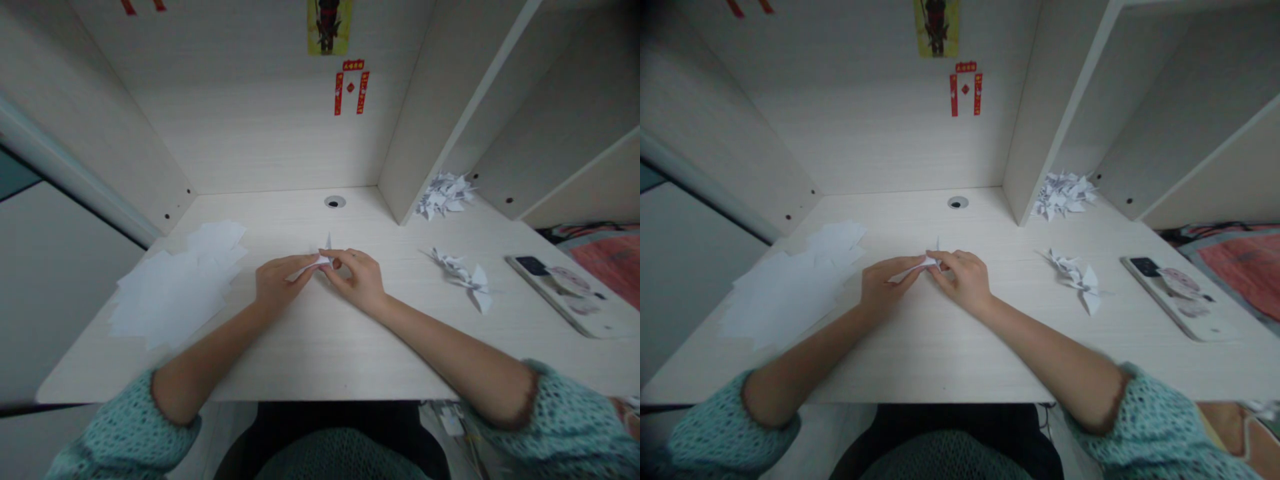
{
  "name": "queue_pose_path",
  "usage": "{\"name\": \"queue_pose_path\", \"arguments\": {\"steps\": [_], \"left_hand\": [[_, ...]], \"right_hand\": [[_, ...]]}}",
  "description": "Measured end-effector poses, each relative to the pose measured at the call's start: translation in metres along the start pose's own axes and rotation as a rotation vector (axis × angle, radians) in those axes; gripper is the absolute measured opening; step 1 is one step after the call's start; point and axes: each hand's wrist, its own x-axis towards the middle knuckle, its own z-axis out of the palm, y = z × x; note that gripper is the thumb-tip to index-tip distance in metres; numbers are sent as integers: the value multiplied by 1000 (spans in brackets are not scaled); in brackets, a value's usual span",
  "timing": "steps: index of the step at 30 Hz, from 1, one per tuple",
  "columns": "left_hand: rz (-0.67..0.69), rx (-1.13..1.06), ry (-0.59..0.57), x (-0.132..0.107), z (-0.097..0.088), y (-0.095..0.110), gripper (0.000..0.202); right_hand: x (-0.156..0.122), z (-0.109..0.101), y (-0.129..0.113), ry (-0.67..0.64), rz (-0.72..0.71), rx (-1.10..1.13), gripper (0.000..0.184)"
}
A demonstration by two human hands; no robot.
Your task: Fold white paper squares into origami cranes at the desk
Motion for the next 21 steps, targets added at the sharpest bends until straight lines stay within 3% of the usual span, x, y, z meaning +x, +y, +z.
{"name": "queue_pose_path", "arguments": {"steps": [8, 21], "left_hand": [[16, 12, 2, 0, 0, -5, 21], [65, 1, -41, 1, -1, -4, 22]], "right_hand": [[1, -2, 0, -36, -5, 22, 28], [-2, 1, 3, -61, 162, 236, 27]]}}
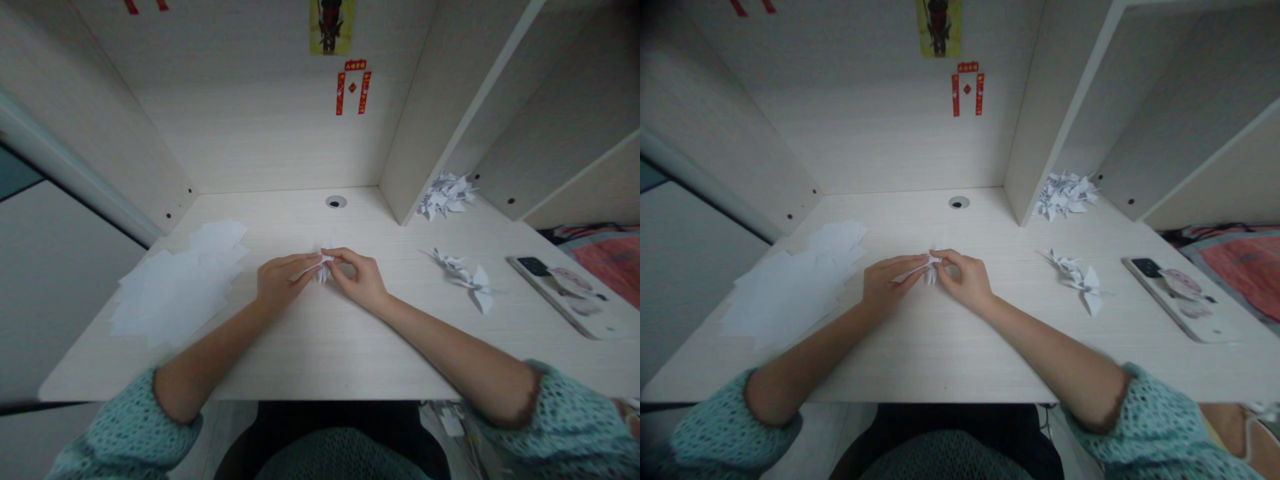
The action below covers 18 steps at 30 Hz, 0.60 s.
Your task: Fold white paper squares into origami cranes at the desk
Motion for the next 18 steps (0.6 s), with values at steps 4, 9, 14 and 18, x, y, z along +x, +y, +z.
{"name": "queue_pose_path", "arguments": {"steps": [4, 9, 14, 18], "left_hand": [[-20, -13, 20, 1, -1, 1, 20], [-29, -17, 25, 1, -1, 2, 19], [3, -6, 25, 0, 0, 2, 19], [2, 13, 23, 0, 0, 2, 18]], "right_hand": [[1, 2, 4, -6, 10, 83, 29], [0, 3, 4, -5, 21, 119, 29], [0, 2, 3, -9, 74, 130, 28], [0, 3, 3, -12, 99, 149, 27]]}}
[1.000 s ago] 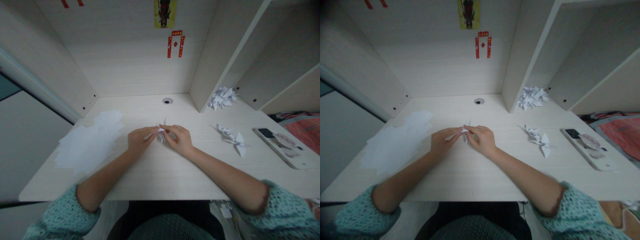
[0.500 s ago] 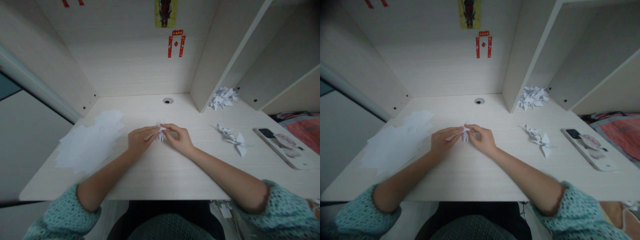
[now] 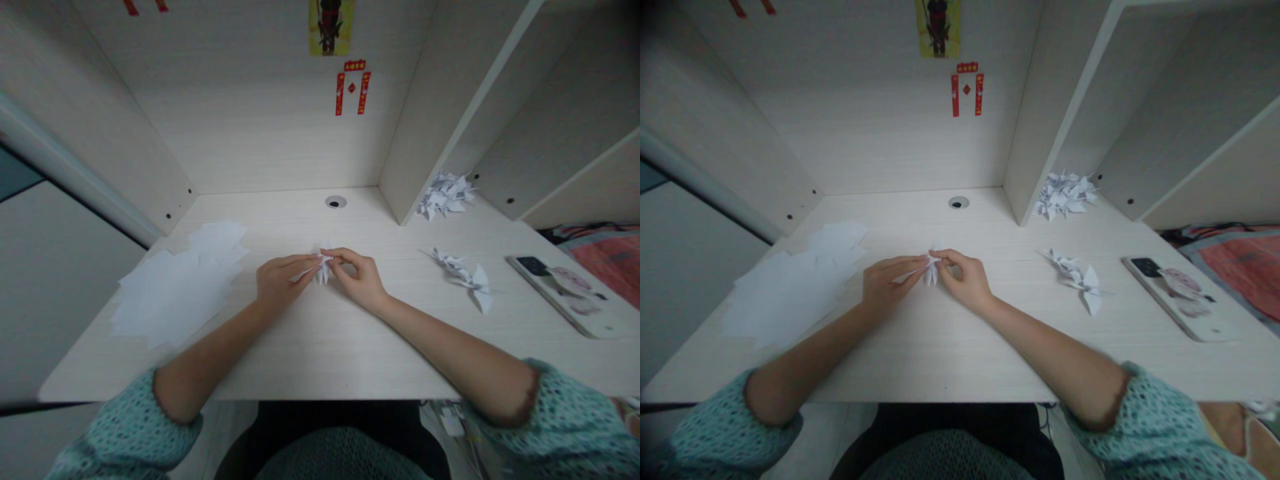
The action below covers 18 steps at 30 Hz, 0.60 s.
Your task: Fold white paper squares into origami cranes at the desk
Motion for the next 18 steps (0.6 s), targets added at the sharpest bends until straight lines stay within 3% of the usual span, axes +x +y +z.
{"name": "queue_pose_path", "arguments": {"steps": [18], "left_hand": [[34, -9, 2, 1, -5, 2, 18]], "right_hand": [[0, 0, 2, 13, -28, -37, 27]]}}
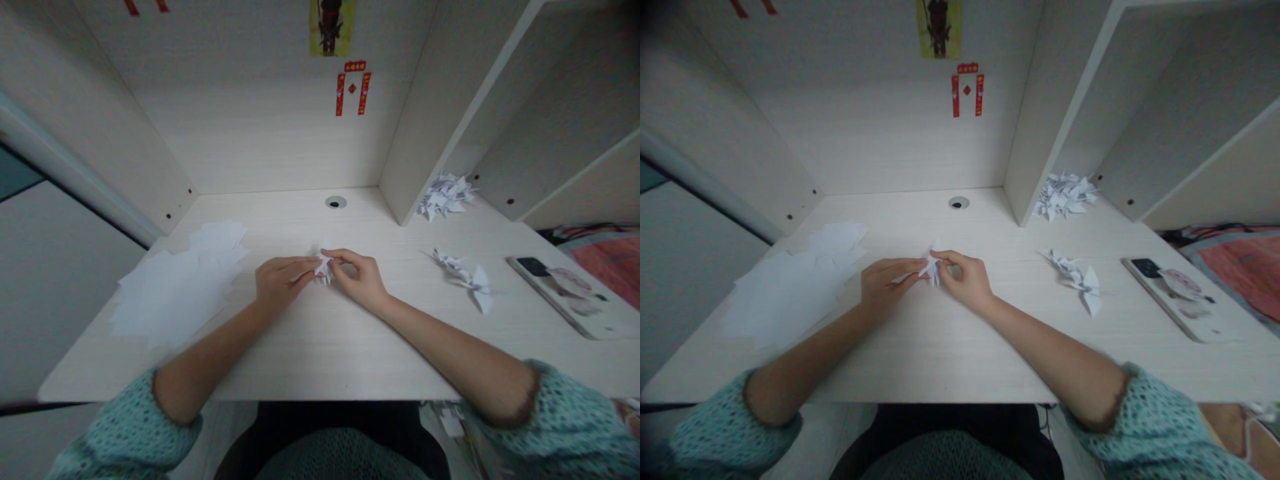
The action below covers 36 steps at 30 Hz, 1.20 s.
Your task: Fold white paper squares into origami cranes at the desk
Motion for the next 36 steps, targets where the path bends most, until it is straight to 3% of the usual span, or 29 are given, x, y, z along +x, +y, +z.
{"name": "queue_pose_path", "arguments": {"steps": [19, 24, 29, 32, 36], "left_hand": [[28, 44, 79, 4, -3, 11, 16], [-9, 15, 33, 5, -5, 11, 24], [-268, -82, -28, 6, 1, 2, 49], [-461, -411, -150, 4, 7, -5, 49], [-650, -752, -213, 1, 12, -10, 50]], "right_hand": [[-1, 0, -2, -1, -9, -13, 26], [1, 0, -1, 2, 18, 69, 26], [4, 1, -2, 26, 22, 201, 24], [5, 0, -4, 16, 11, 206, 23], [6, -2, -4, -48, -27, 217, 25]]}}
